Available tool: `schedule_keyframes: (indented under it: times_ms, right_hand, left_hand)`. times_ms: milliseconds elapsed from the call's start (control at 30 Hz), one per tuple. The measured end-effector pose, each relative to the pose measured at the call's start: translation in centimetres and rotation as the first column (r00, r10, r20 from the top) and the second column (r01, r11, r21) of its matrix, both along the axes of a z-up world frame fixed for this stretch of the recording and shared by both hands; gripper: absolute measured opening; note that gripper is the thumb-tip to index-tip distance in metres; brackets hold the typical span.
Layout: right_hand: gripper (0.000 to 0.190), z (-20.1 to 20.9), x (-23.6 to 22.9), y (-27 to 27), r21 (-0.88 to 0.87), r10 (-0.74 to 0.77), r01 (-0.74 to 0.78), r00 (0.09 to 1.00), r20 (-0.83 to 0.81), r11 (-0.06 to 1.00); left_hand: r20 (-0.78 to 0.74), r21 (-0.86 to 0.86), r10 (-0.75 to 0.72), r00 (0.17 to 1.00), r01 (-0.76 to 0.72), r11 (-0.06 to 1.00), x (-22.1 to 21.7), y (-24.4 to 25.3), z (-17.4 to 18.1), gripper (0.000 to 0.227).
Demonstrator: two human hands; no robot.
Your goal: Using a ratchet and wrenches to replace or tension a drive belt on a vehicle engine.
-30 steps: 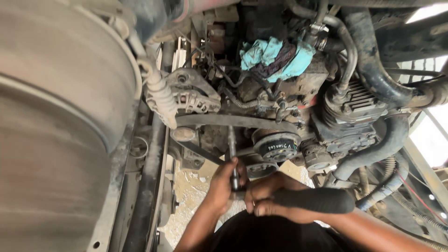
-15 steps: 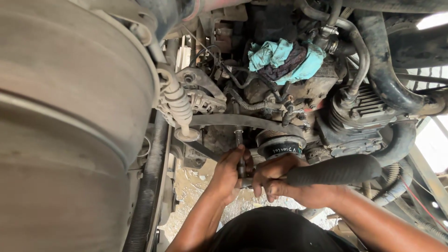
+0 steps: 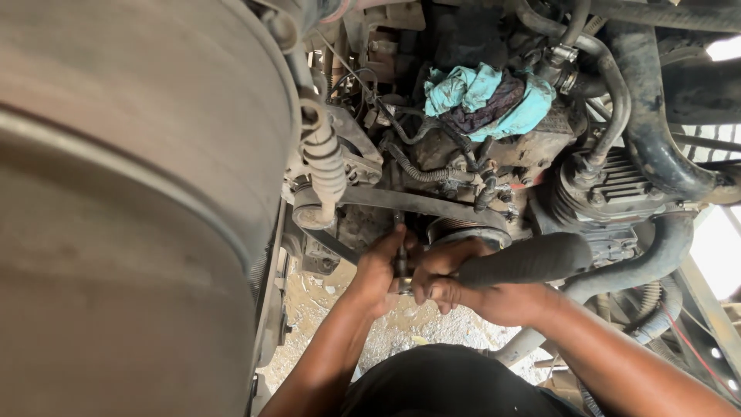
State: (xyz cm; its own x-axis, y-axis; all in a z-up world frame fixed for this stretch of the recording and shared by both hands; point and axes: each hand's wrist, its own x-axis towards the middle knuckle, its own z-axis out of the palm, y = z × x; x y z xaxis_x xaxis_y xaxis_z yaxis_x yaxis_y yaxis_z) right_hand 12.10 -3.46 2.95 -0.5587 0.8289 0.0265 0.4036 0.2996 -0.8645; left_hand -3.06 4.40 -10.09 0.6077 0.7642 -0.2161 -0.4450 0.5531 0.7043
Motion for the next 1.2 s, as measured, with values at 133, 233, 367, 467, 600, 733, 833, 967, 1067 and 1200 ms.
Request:
schedule_keyframes:
  times_ms: [133,233,367,467,600,733,833,967,1067,1200]
  right_hand:
    - [0.049,0.9,-1.1,0.9,-0.011,-0.006,0.006,1.0,-0.002,1.0]
    - [0.039,1.9,-3.4,1.3,0.044,-0.078,0.073,0.99,0.119,0.996]
    - [0.027,2.2,-5.1,1.8,0.343,-0.145,0.049,0.954,0.262,0.938]
    - [0.025,1.1,-4.1,0.4,0.342,-0.227,0.157,0.957,0.178,0.927]
    - [0.023,-4.5,0.5,-2.9,-0.127,-0.435,0.416,0.851,-0.293,0.9]
    - [0.02,-6.2,0.3,-4.1,-0.407,-0.499,0.288,0.525,-0.69,0.867]
    - [0.019,-8.0,0.5,-5.0,-0.642,-0.664,0.17,0.193,-0.722,0.748]
    - [0.018,-8.9,0.8,-5.8,-0.748,-0.747,0.003,0.044,-0.663,0.664]
    - [0.015,-6.1,-0.2,-4.9,-0.646,-0.678,0.205,0.242,-0.694,0.735]
    - [0.018,1.6,-3.6,-2.5,0.173,-0.469,0.513,0.849,-0.242,0.84]
  left_hand:
    - [0.091,0.002,-0.027,0.995,0.027,1.0,-0.7,0.8,0.0,0.038]
    - [0.367,0.01,-0.324,0.872,0.345,0.939,-1.4,-0.6,2.9,0.055]
    - [0.557,-0.276,0.046,0.829,0.133,0.952,-0.3,0.0,-0.4,0.037]
    - [0.433,-0.279,0.008,0.902,0.125,0.952,-1.4,0.2,1.5,0.033]
    - [0.321,-0.126,-0.071,0.944,0.116,0.985,0.0,2.1,-3.2,0.036]
    - [0.109,-0.305,-0.063,0.992,0.094,0.948,-1.0,1.7,1.1,0.036]
    - [0.343,-0.363,-0.087,0.935,0.217,0.906,-1.5,1.8,3.1,0.035]
    - [0.573,-0.294,-0.143,0.807,0.365,0.883,-0.7,2.4,0.4,0.034]
    - [0.515,-0.305,-0.132,0.847,0.324,0.895,-0.6,3.2,-0.6,0.031]
    - [0.111,-0.352,-0.075,0.991,0.11,0.93,-1.0,1.6,4.4,0.023]
